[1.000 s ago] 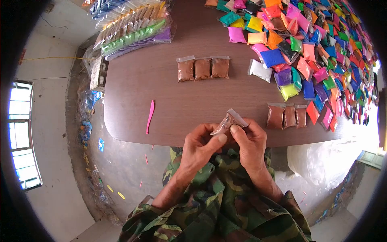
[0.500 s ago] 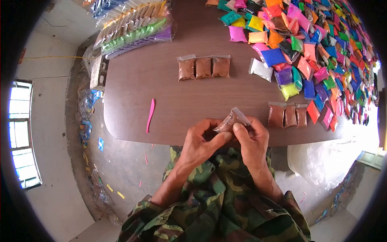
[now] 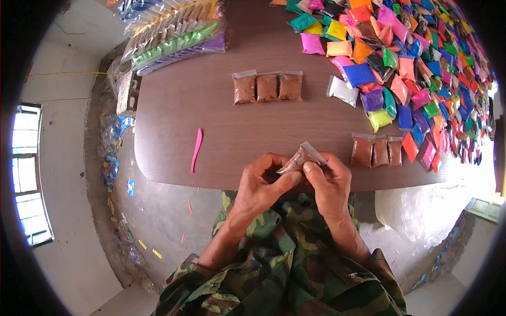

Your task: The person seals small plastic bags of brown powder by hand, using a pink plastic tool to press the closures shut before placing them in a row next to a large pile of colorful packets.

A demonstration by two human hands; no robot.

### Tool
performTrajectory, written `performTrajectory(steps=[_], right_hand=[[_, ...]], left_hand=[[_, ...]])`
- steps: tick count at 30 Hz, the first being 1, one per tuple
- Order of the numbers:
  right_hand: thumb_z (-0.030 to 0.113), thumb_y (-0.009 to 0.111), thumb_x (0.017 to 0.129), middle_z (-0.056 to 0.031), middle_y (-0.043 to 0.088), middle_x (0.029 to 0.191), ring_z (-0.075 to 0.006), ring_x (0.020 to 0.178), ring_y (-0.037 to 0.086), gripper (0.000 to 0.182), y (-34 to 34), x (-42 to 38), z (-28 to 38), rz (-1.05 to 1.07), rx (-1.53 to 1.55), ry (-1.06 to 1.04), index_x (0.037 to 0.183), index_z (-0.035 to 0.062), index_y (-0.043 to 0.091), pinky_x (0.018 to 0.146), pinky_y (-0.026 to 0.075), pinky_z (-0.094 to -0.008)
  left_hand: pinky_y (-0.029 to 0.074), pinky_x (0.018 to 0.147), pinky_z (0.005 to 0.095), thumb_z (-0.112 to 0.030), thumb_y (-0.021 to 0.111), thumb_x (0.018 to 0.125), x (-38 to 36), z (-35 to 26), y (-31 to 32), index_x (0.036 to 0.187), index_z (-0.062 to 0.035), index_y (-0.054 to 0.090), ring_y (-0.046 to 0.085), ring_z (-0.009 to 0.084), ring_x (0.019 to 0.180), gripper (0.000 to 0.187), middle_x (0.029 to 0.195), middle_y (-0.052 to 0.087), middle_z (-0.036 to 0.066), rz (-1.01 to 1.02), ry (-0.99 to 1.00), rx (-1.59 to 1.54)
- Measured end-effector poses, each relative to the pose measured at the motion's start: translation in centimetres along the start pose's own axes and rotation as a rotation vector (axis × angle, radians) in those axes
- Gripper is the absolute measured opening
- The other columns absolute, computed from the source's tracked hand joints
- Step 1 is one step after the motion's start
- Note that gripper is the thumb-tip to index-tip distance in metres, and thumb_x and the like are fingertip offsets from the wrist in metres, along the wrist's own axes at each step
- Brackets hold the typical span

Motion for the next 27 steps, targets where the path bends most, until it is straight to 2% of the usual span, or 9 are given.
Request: performTrajectory(steps=[4, 10, 20, 27], right_hand=[[0.005, 0.068, 0.101, 0.0034, 0.065, 0.092, -0.0011, 0.078, 0.053, 0.016, 0.1, 0.0, -0.2, 0.028, -0.014, -0.022, 0.114, -0.0045, 0.069, 0.065, 0.044, -0.0196], [0.008, 0.069, 0.101, 0.0053, 0.063, 0.089, -0.0007, 0.076, 0.05, 0.014, 0.5, 0.0, 0.2, 0.031, 0.013, 0.03, 0.11, -0.0026, 0.07, 0.064, 0.042, -0.0198], [0.007, 0.07, 0.1, 0.006, 0.062, 0.088, -0.0005, 0.075, 0.049, 0.013, -0.1, -0.1, -0.7, 0.006, -0.051, -0.031, 0.109, -0.0015, 0.07, 0.064, 0.041, -0.0195], [0.006, 0.07, 0.099, 0.003, 0.069, 0.094, -0.0016, 0.081, 0.056, 0.013, 0.9, 0.1, 0.7, 0.028, 0.002, 0.023, 0.11, -0.0022, 0.071, 0.068, 0.047, -0.0196]], left_hand=[[0.05, 0.074, 0.0237, -0.014, 0.076, 0.098, -0.1, 0.3, -0.1, 0.105, 0.003, 0.07, 0.063, 0.007, 0.084, 0.02, 0.09, 0.071, 0.002, 0.0, -0.055, -0.022], [0.051, 0.079, 0.0237, -0.011, 0.074, 0.1, -0.2, 0.7, -0.6, 0.106, 0.0034, 0.07, 0.063, 0.0068, 0.089, 0.016, 0.094, 0.072, 0.002, 0.029, 0.001, -0.08], [0.05, 0.076, 0.024, -0.011, 0.074, 0.1, -0.4, 0.4, -0.2, 0.108, 0.0043, 0.071, 0.063, 0.0072, 0.087, 0.017, 0.093, 0.071, 0.002, 0.022, -0.005, -0.039], [0.049, 0.073, 0.0239, -0.012, 0.072, 0.101, -0.3, 0.7, -0.7, 0.106, 0.0036, 0.072, 0.061, 0.0063, 0.085, 0.016, 0.091, 0.07, 0.001, 0.063, 0.013, 0.049]])
Point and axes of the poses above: each hand's wrist, its own x-axis towards the middle knuckle, its own y-axis out of the palm, z = x × y, the point moved 5 cm from there along x, towards the middle knuckle
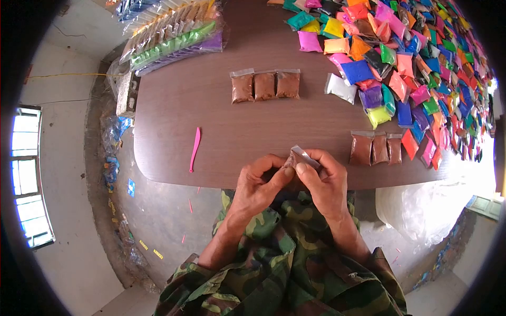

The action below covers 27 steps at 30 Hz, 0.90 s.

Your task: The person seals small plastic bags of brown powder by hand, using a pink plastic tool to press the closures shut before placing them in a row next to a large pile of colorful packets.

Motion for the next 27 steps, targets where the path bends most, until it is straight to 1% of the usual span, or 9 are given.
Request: performTrajectory(steps=[2, 4, 8, 10, 13, 16, 19, 22, 27], right_hand=[[0.006, 0.07, 0.099, 0.0022, 0.07, 0.095, -0.002, 0.083, 0.058, 0.013, -0.4, 0.1, -0.2, 0.035, -0.014, 0.051, 0.11, -0.0025, 0.071, 0.069, 0.048, -0.02], [0.005, 0.069, 0.099, 0.0025, 0.07, 0.094, -0.002, 0.082, 0.058, 0.012, -0.7, 0.4, -0.5, 0.034, -0.025, 0.054, 0.108, -0.0026, 0.071, 0.069, 0.048, -0.02], [0.003, 0.069, 0.097, 0.003, 0.07, 0.092, -0.0019, 0.081, 0.057, 0.01, -0.5, 0.5, -0.7, 0.004, 0.02, 0.04, 0.106, -0.0019, 0.072, 0.069, 0.048, -0.0204], [0.003, 0.069, 0.097, 0.003, 0.07, 0.092, -0.0019, 0.081, 0.057, 0.01, -0.5, 0.4, -0.4, 0.02, -0.02, 0.027, 0.106, -0.0014, 0.072, 0.07, 0.048, -0.0209], [0.005, 0.07, 0.097, 0.0034, 0.069, 0.091, -0.0018, 0.081, 0.056, 0.011, -0.2, 0.4, -0.2, 0.031, -0.013, 0.026, 0.106, -0.0015, 0.071, 0.07, 0.048, -0.0213], [0.006, 0.071, 0.097, 0.0042, 0.068, 0.089, -0.0015, 0.08, 0.056, 0.012, -0.4, 0.5, -0.1, 0.036, -0.027, 0.045, 0.106, -0.0017, 0.072, 0.069, 0.047, -0.0209], [0.007, 0.071, 0.097, 0.0052, 0.067, 0.087, -0.001, 0.078, 0.055, 0.012, -0.6, 0.8, -0.2, 0.066, -0.093, 0.07, 0.105, -0.0013, 0.072, 0.067, 0.046, -0.0203], [0.007, 0.07, 0.096, 0.0059, 0.066, 0.084, -0.0007, 0.076, 0.054, 0.011, -0.5, 1.0, -0.1, 0.083, -0.113, 0.056, 0.104, -0.0005, 0.073, 0.064, 0.045, -0.0199], [0.006, 0.069, 0.096, 0.0064, 0.065, 0.083, -0.0003, 0.074, 0.053, 0.011, -0.5, 0.9, -0.2, 0.08, -0.138, 0.03, 0.103, 0.0001, 0.074, 0.063, 0.044, -0.0197]], left_hand=[[0.049, 0.074, 0.0238, -0.012, 0.072, 0.101, 0.1, 0.0, -0.1, 0.106, 0.0035, 0.072, 0.061, 0.0059, 0.085, 0.016, 0.091, 0.07, 0.001, 0.012, -0.005, 0.033], [0.05, 0.075, 0.0237, -0.012, 0.072, 0.101, 0.1, 0.1, -0.1, 0.107, 0.0035, 0.072, 0.061, 0.0055, 0.086, 0.016, 0.092, 0.071, 0.001, 0.024, -0.011, 0.064], [0.05, 0.076, 0.0239, -0.013, 0.073, 0.101, 0.0, -0.2, 0.2, 0.108, 0.0028, 0.071, 0.062, 0.0063, 0.086, 0.018, 0.092, 0.071, 0.001, -0.004, -0.023, 0.021], [0.05, 0.075, 0.0241, -0.014, 0.073, 0.101, -0.1, -0.3, 0.2, 0.108, 0.0023, 0.071, 0.062, 0.0067, 0.085, 0.018, 0.091, 0.07, 0.001, -0.007, -0.029, 0.01], [0.05, 0.074, 0.0244, -0.015, 0.072, 0.101, -0.1, -0.2, -0.1, 0.105, 0.0029, 0.071, 0.062, 0.0074, 0.083, 0.018, 0.089, 0.068, 0.001, 0.014, -0.015, 0.053], [0.049, 0.073, 0.0252, -0.015, 0.072, 0.102, 0.1, 0.3, 0.0, 0.102, 0.0035, 0.07, 0.061, 0.008, 0.083, 0.018, 0.088, 0.067, 0.001, 0.018, 0.042, 0.024], [0.048, 0.074, 0.0257, -0.015, 0.072, 0.102, 0.0, -0.5, 0.0, 0.101, 0.0038, 0.071, 0.061, 0.0085, 0.085, 0.018, 0.09, 0.068, 0.002, 0.009, 0.071, 0.115], [0.048, 0.074, 0.026, -0.013, 0.071, 0.102, 0.0, -0.8, 0.1, 0.101, 0.0028, 0.071, 0.061, 0.0084, 0.086, 0.016, 0.09, 0.068, 0.002, -0.001, 0.066, 0.097], [0.048, 0.075, 0.026, -0.011, 0.07, 0.101, -0.2, -0.2, 0.1, 0.101, 0.0029, 0.071, 0.061, 0.0081, 0.086, 0.014, 0.091, 0.068, 0.001, -0.005, -0.014, 0.068]])
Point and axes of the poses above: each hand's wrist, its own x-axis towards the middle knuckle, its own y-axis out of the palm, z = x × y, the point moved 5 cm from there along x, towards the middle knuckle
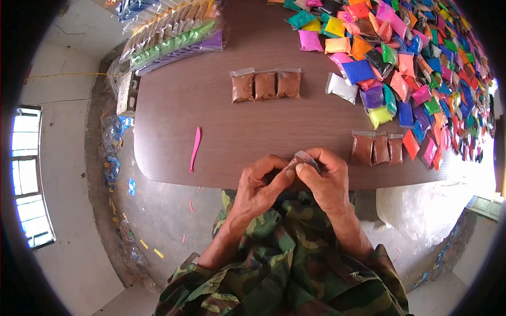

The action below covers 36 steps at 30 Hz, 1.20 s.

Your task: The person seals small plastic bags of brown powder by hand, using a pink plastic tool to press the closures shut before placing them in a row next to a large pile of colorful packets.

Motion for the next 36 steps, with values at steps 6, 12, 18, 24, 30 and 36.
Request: performTrajectory(steps=[6, 12, 18, 24, 30, 36], right_hand=[[0.003, 0.068, 0.096, 0.0051, 0.069, 0.086, -0.0004, 0.077, 0.055, 0.01, -0.3, -0.3, -0.1, -0.008, 0.056, 0.007, 0.103, 0.0003, 0.074, 0.067, 0.045, -0.0194], [0.002, 0.069, 0.097, 0.0011, 0.073, 0.096, -0.0023, 0.086, 0.06, 0.011, -0.2, -0.2, -0.3, -0.009, 0.108, -0.072, 0.107, -0.0013, 0.074, 0.074, 0.049, -0.0207], [0.007, 0.073, 0.099, -0.0052, 0.074, 0.105, -0.0059, 0.091, 0.064, 0.021, -0.2, -0.4, 0.1, -0.017, 0.172, -0.023, 0.117, -0.0046, 0.07, 0.078, 0.053, -0.0219], [0.009, 0.077, 0.097, -0.0064, 0.074, 0.104, -0.0071, 0.088, 0.065, 0.032, -1.4, -0.1, -0.6, -0.067, 0.235, 0.012, 0.125, -0.0036, 0.066, 0.074, 0.054, -0.0226], [0.011, 0.079, 0.096, -0.0045, 0.074, 0.1, -0.0072, 0.083, 0.065, 0.029, -1.8, -0.5, -0.2, -0.139, 0.206, 0.043, 0.12, -0.0023, 0.07, 0.072, 0.052, -0.0202], [0.007, 0.076, 0.098, -0.0051, 0.075, 0.097, -0.0078, 0.082, 0.067, 0.024, -2.1, -0.6, 1.0, -0.093, -0.016, -0.048, 0.119, -0.0036, 0.072, 0.071, 0.052, -0.0209]], left_hand=[[0.049, 0.076, 0.0259, -0.012, 0.072, 0.101, 0.2, 0.7, 0.0, 0.103, 0.002, 0.071, 0.061, 0.0081, 0.087, 0.014, 0.089, 0.068, 0.0, 0.012, 0.089, 0.016], [0.05, 0.075, 0.0256, -0.013, 0.074, 0.101, 0.2, -0.1, 0.2, 0.102, 0.0015, 0.071, 0.061, 0.0078, 0.084, 0.015, 0.088, 0.069, 0.0, -0.015, 0.053, -0.013], [0.051, 0.074, 0.0243, -0.014, 0.074, 0.101, 0.2, 0.4, 0.0, 0.105, 0.0022, 0.071, 0.063, 0.0073, 0.084, 0.017, 0.092, 0.072, 0.003, -0.041, 0.136, -0.059], [0.053, 0.071, 0.0253, -0.016, 0.076, 0.1, 0.2, 0.1, -0.2, 0.106, 0.0031, 0.072, 0.065, 0.0092, 0.082, 0.021, 0.093, 0.073, 0.005, -0.022, 0.031, -0.165], [0.053, 0.066, 0.0261, -0.02, 0.077, 0.1, -0.2, 0.0, -0.3, 0.106, 0.004, 0.073, 0.066, 0.0109, 0.074, 0.025, 0.085, 0.072, 0.005, -0.069, 0.001, -0.122], [0.052, 0.063, 0.0256, -0.014, 0.074, 0.101, -1.0, -0.2, -1.9, 0.101, 0.0022, 0.074, 0.064, 0.0094, 0.069, 0.016, 0.08, 0.071, 0.004, -0.075, -0.067, 0.019]])
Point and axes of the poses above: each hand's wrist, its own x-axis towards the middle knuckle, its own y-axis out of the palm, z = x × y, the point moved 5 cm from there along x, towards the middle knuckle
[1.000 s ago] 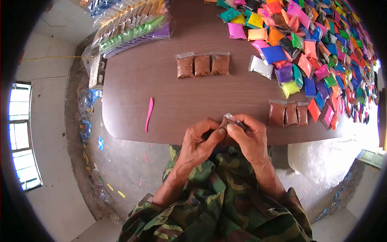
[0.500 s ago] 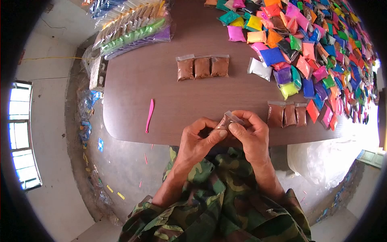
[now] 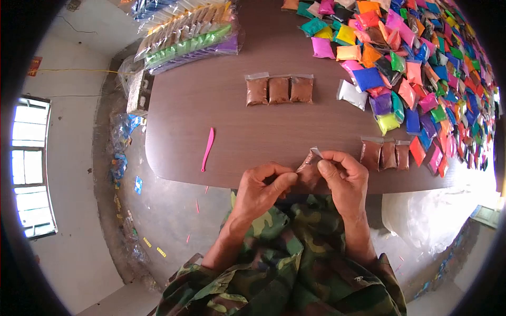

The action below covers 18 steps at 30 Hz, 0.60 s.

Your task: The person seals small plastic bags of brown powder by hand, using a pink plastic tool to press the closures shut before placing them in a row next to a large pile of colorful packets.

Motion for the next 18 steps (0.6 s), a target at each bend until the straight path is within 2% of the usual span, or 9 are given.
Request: performTrajectory(steps=[4, 5, 6, 9, 11, 13, 18], right_hand=[[0.005, 0.073, 0.099, -0.0082, 0.075, 0.101, -0.0107, 0.09, 0.07, 0.027, -0.5, 1.0, 0.7, -0.021, -0.301, -0.182, 0.124, -0.0026, 0.07, 0.076, 0.054, -0.0243], [0.006, 0.072, 0.099, -0.0092, 0.076, 0.103, -0.0115, 0.092, 0.07, 0.027, -0.4, 1.1, 1.1, -0.019, -0.361, -0.229, 0.126, -0.0023, 0.07, 0.077, 0.055, -0.0254], [0.006, 0.074, 0.096, -0.016, 0.073, 0.114, -0.0215, 0.096, 0.072, 0.035, 0.0, 1.1, 1.2, -0.012, -0.368, -0.242, 0.129, -0.0023, 0.067, 0.081, 0.057, -0.031], [0.007, 0.077, 0.091, -0.02, 0.068, 0.124, -0.034, 0.106, 0.07, 0.044, 0.6, 1.0, 2.9, -0.073, -0.601, -0.341, 0.133, -0.0017, 0.064, 0.088, 0.057, -0.0396], [0.008, 0.079, 0.085, -0.0199, 0.063, 0.13, -0.0408, 0.118, 0.062, 0.052, 0.4, 0.7, 2.6, -0.109, -0.756, -0.437, 0.134, -0.0004, 0.063, 0.098, 0.053, -0.0471], [0.009, 0.08, 0.085, -0.0179, 0.062, 0.132, -0.0392, 0.122, 0.06, 0.05, 0.5, 0.1, 3.3, -0.133, -0.87, -0.578, 0.133, -0.0001, 0.064, 0.1, 0.051, -0.0483], [0.01, 0.082, 0.082, -0.012, 0.061, 0.134, -0.0348, 0.125, 0.059, 0.046, 1.0, -1.4, 2.5, -0.081, -0.994, -0.595, 0.125, 0.002, 0.069, 0.1, 0.049, -0.0462]], left_hand=[[0.051, 0.064, 0.0252, -0.011, 0.072, 0.1, -0.8, -0.2, -4.0, 0.104, 0.0004, 0.074, 0.063, 0.0073, 0.072, 0.012, 0.082, 0.071, 0.002, -0.285, 0.048, 0.223], [0.052, 0.065, 0.0262, -0.012, 0.073, 0.1, -0.7, 0.3, -5.7, 0.106, -0.001, 0.074, 0.064, 0.0083, 0.074, 0.013, 0.084, 0.072, 0.002, -0.38, 0.175, 0.336], [0.052, 0.067, 0.0271, -0.013, 0.074, 0.099, -0.6, 0.6, -7.4, 0.108, -0.0024, 0.075, 0.065, 0.0092, 0.076, 0.014, 0.086, 0.072, 0.003, -0.474, 0.303, 0.448], [0.053, 0.068, 0.0303, -0.013, 0.075, 0.096, -0.7, -1.9, -10.0, 0.111, -0.0029, 0.073, 0.066, 0.0134, 0.077, 0.018, 0.092, 0.072, 0.007, -0.684, 0.308, 0.784], [0.054, 0.068, 0.0321, -0.012, 0.076, 0.095, -0.3, -1.6, -11.2, 0.109, -0.0028, 0.074, 0.067, 0.0165, 0.076, 0.016, 0.092, 0.07, 0.009, -0.757, 0.304, 0.891], [0.054, 0.068, 0.0331, -0.011, 0.077, 0.094, -0.2, -1.3, -12.2, 0.106, -0.0022, 0.075, 0.067, 0.0182, 0.076, 0.015, 0.093, 0.069, 0.009, -0.77, 0.292, 0.934], [0.054, 0.069, 0.0333, -0.01, 0.077, 0.093, 0.6, -1.1, -12.9, 0.099, -0.0013, 0.076, 0.066, 0.0183, 0.076, 0.011, 0.093, 0.068, 0.009, -0.666, 0.224, 0.892]])
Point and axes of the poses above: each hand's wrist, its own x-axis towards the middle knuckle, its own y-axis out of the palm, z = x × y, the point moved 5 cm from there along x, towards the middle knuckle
